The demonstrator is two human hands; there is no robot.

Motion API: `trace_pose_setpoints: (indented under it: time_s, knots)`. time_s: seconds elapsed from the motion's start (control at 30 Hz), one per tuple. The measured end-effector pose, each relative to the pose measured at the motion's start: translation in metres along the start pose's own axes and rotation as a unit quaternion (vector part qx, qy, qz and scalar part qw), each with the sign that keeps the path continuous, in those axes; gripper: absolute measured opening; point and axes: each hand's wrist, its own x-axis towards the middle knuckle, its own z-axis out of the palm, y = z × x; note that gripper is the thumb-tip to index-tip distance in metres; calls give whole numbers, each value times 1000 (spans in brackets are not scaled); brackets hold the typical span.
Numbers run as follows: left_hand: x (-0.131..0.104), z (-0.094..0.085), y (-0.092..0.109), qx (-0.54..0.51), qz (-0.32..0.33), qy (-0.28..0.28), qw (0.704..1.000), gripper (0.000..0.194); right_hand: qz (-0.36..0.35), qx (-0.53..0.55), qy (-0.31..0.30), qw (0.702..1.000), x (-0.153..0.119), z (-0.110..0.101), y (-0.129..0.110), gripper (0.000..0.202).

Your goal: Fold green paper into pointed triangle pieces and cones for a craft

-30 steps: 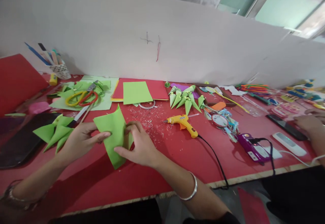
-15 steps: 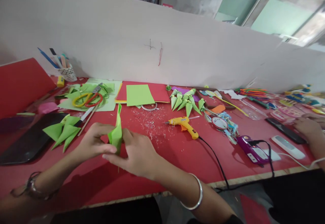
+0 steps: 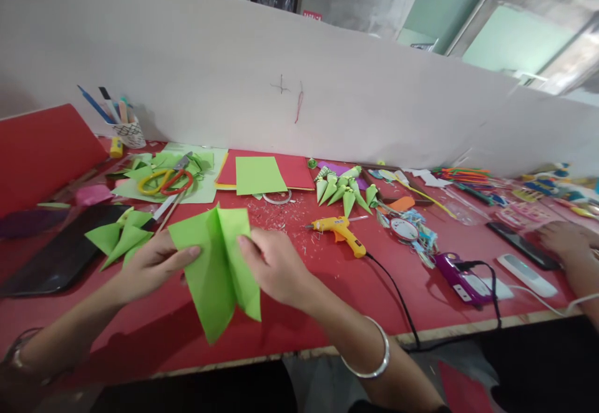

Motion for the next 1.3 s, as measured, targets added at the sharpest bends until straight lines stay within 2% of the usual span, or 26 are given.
trace_pose_setpoints:
  time_s: [0.07,0.13,0.17,0.27,0.33,0.43,0.53,0.6,0.63,0.7,0.77,0.9,1.13,1.3]
  knots:
    - [-8,-7,-8,-36,-72,21,997,42,41,39,27,998,3,-6,10,37]
    - [-15,-14,-20,-55,-138,87,985,45,81,87,33,992,5,-11,21,33]
    - [-19,-17,-27,-44,-170,101,979,46,98,108,29,989,6,-11,27,31]
    - [-25,-23,-46,62,-225,72,970,47,135,132,12,982,4,-4,46,26]
    - [-27,-24,-55,188,-211,32,959,45,153,124,-10,980,-1,6,59,25]
    - [-29,-21,-60,383,-192,-15,903,38,169,89,-24,981,-9,22,75,21]
    - [-27,-14,-58,503,-154,13,850,26,188,92,-21,978,-17,31,83,13]
    - [-23,-7,-58,544,-77,26,835,34,205,111,-11,972,-21,33,84,21]
    - [-21,-4,-58,554,-30,10,832,37,214,122,-5,969,-22,33,83,27]
    - [-14,4,-62,550,47,-63,832,39,228,150,7,962,-26,31,80,35]
    - [-8,11,-68,532,84,-122,834,40,230,184,12,956,-29,30,77,40]
    - [1,22,-72,530,70,-139,833,35,210,169,19,963,-39,29,70,47]
    - [5,34,-54,552,16,-121,825,35,206,80,7,975,-54,36,62,45]
    - [4,38,-49,566,-5,-134,813,39,173,-22,15,985,-59,41,62,41]
